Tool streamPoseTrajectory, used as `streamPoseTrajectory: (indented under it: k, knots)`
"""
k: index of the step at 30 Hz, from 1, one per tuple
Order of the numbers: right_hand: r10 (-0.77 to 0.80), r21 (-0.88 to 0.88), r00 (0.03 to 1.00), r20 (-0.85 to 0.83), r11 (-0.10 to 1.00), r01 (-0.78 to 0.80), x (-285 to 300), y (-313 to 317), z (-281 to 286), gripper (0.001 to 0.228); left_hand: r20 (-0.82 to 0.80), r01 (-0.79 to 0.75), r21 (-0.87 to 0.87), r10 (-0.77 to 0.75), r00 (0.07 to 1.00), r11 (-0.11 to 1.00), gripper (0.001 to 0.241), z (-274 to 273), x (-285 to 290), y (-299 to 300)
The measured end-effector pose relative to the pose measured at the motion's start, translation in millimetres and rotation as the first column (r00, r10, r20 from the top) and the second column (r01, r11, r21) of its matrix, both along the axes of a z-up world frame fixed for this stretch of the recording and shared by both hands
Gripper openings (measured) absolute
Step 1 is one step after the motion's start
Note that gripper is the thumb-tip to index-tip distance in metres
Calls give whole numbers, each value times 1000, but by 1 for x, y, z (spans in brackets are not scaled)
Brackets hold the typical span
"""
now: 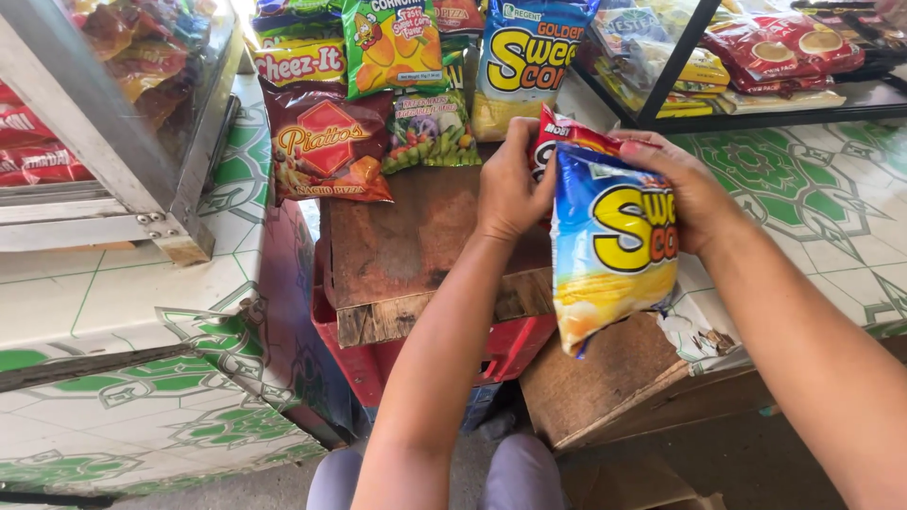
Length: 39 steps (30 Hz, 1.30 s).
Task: The person organizes snack bags by taking them from a pile and placing them into rigid boxes and onto a crate, using both hands to transfer and position the bags.
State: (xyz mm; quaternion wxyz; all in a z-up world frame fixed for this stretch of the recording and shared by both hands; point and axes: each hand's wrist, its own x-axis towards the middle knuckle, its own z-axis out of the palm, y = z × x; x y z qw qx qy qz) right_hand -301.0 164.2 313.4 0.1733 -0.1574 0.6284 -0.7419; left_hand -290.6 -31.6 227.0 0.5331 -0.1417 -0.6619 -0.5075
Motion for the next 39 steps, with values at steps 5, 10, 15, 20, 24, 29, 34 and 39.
streamPoseTrajectory:
  k: [5,10,15,20,24,29,34,39]
  knots:
    - [29,107,995,-100,994,-18,-23,13,-16,21,74,59,40,-62,995,997,30,6,5,-5]
    - [38,58,989,-145,998,-29,-35,21,-21,7,84,61,109,-70,994,992,19,4,4,-3]
    - [-49,-49,981,-190,998,40,-49,26,-28,2,-91,-77,172,93,991,982,11,15,2,-9]
    - [-134,-145,971,-200,984,105,-42,19,-19,8,-194,-192,297,256,947,935,22,34,-7,-45]
    - [-133,-137,972,-196,985,108,-33,15,-15,9,-160,-351,363,429,889,863,43,39,-35,-95]
    - [-107,-153,977,-185,985,79,-31,10,-15,5,-103,-563,199,589,802,802,52,46,-35,-140]
    - [-71,-146,984,-165,988,47,-45,6,-28,4,192,-527,189,495,847,828,63,24,-58,-157]
    - [13,12,991,-130,1000,-11,-47,1,-30,8,271,-711,3,684,678,703,111,22,-62,-148]
